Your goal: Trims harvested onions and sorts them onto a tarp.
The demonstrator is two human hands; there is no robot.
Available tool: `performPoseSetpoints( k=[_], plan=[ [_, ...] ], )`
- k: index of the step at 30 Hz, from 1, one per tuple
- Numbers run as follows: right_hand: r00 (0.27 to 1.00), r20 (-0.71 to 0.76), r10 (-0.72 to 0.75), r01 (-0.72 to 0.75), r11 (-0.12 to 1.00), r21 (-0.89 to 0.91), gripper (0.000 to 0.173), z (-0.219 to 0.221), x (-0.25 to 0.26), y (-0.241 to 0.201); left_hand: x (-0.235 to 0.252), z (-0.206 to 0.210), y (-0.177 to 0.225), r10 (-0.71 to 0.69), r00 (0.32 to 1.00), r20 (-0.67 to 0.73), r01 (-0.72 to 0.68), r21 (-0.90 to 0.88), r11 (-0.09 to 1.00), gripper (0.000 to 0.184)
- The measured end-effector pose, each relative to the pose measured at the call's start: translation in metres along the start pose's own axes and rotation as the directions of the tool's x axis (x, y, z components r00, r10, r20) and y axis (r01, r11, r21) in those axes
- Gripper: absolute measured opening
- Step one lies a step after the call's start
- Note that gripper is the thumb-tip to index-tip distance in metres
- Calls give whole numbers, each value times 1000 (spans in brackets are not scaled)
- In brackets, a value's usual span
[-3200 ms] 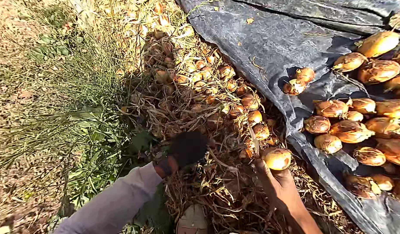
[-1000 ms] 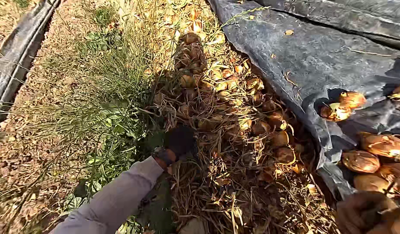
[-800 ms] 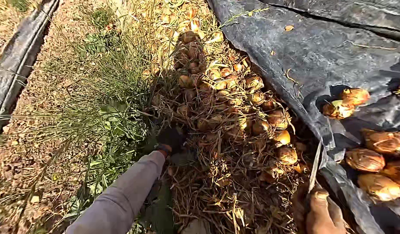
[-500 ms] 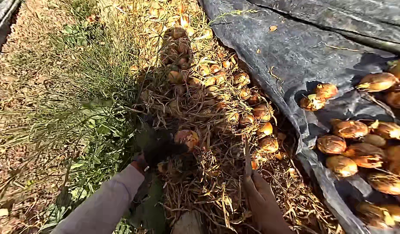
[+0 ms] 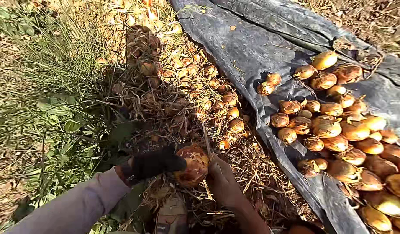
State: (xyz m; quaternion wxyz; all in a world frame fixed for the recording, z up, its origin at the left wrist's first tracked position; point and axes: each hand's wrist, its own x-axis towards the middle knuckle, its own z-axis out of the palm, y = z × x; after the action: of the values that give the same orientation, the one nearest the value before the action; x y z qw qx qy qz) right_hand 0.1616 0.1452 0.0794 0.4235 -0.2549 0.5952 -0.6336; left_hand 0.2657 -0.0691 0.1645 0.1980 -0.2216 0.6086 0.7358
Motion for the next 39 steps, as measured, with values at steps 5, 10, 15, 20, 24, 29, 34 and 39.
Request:
performPoseSetpoints(
  k=[5,10,15,20,24,29,34,39],
  plan=[
    [997,81,-16,14,1000,27,56,1,-3,0,24,-8,5,305,942,-141,-51,836,546,93],
    [959,-227,171,-216,957,-192,61,-15,5,28,30,-6,21,341,880,-332,-24,685,728,109],
    [944,-284,165,-287,835,-470,86,-25,11,42,44,4,8,218,969,-117,-106,601,792,93],
    [890,-450,80,-315,821,-476,90,-89,14,28,65,-54,-36,128,929,-347,213,783,584,48],
    [801,-574,171,-159,985,70,62,-132,21,5,58,-97,-52,13,812,-583,517,730,448,38],
    [879,-444,174,-146,984,98,68,-114,18,16,60,-97,-54,-177,711,-680,687,620,379,54],
    [916,-348,197,-165,979,120,62,-90,25,27,53,-145,-80,-533,577,-618,810,516,278,40],
    [914,-293,280,-244,957,154,61,-75,24,36,41,-200,-191,-409,729,-549,685,586,433,44]
  ],
)
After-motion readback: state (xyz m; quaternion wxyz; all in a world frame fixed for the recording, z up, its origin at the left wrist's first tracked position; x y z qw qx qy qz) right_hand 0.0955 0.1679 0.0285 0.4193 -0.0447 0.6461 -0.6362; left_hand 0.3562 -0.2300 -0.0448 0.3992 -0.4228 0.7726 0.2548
